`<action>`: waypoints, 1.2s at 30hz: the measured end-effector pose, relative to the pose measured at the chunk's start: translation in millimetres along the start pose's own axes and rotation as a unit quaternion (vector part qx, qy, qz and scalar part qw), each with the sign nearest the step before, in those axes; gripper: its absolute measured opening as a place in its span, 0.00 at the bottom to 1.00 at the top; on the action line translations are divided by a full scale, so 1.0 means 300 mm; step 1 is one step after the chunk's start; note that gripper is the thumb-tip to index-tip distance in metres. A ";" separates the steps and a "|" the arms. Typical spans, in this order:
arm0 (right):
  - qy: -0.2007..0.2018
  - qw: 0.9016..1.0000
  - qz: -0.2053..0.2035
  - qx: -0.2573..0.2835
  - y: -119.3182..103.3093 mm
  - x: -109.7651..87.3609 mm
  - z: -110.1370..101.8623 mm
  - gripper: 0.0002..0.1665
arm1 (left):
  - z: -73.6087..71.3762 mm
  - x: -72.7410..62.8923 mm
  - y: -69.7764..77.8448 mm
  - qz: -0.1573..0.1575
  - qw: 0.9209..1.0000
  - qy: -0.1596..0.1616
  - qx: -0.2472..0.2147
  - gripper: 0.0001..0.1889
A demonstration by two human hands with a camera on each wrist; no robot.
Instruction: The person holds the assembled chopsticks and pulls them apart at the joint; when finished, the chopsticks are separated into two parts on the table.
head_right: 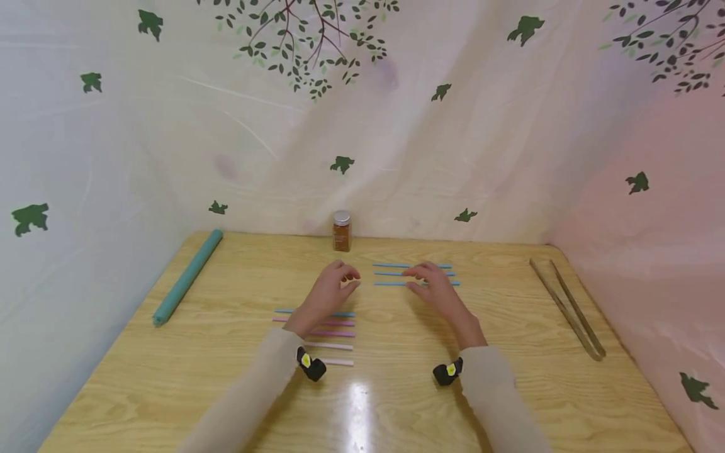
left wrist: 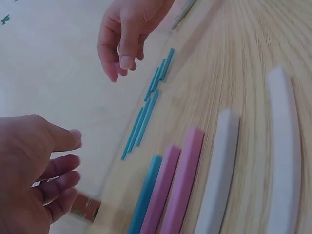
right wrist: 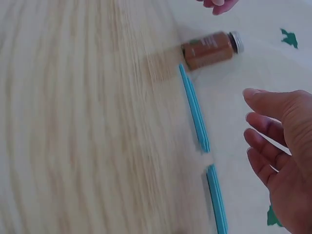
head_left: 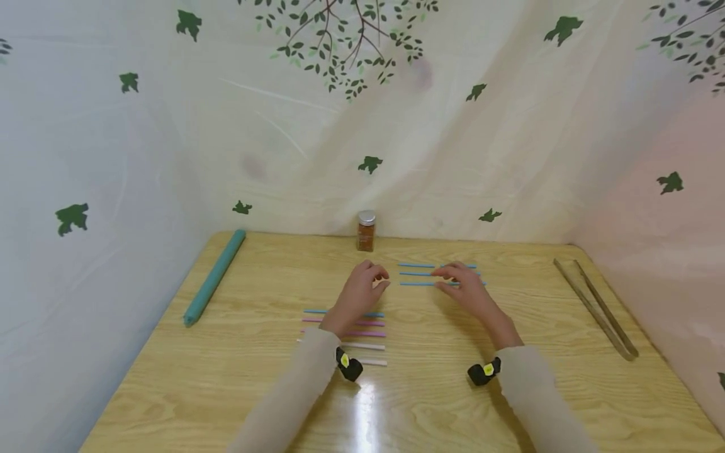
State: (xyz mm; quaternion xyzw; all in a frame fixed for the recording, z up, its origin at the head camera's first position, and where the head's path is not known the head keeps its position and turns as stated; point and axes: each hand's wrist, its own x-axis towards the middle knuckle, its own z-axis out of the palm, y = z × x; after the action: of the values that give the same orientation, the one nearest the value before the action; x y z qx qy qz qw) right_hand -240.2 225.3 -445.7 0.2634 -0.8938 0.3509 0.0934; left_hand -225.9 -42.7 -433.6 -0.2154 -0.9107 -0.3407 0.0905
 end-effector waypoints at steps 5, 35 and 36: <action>0.001 1.000 -0.021 0.012 -0.050 0.019 0.031 0.17 | -0.064 -0.038 -0.051 -0.012 1.000 -0.008 -0.016 0.05; -0.140 0.987 -0.009 0.078 -0.248 0.064 0.257 0.15 | -0.265 -0.257 -0.294 -0.092 0.986 -0.110 -0.087 0.06; -0.145 0.987 -0.004 0.075 -0.251 0.064 0.259 0.15 | -0.263 -0.259 -0.296 -0.089 0.986 -0.114 -0.084 0.05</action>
State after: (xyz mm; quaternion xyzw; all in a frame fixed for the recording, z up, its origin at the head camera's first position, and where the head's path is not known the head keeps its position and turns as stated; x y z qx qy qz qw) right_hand -214.8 118.6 -452.6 0.3212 -0.8679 0.3749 -0.0557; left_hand -195.6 -180.6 -450.1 -0.1776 -0.8988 -0.3959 -0.0627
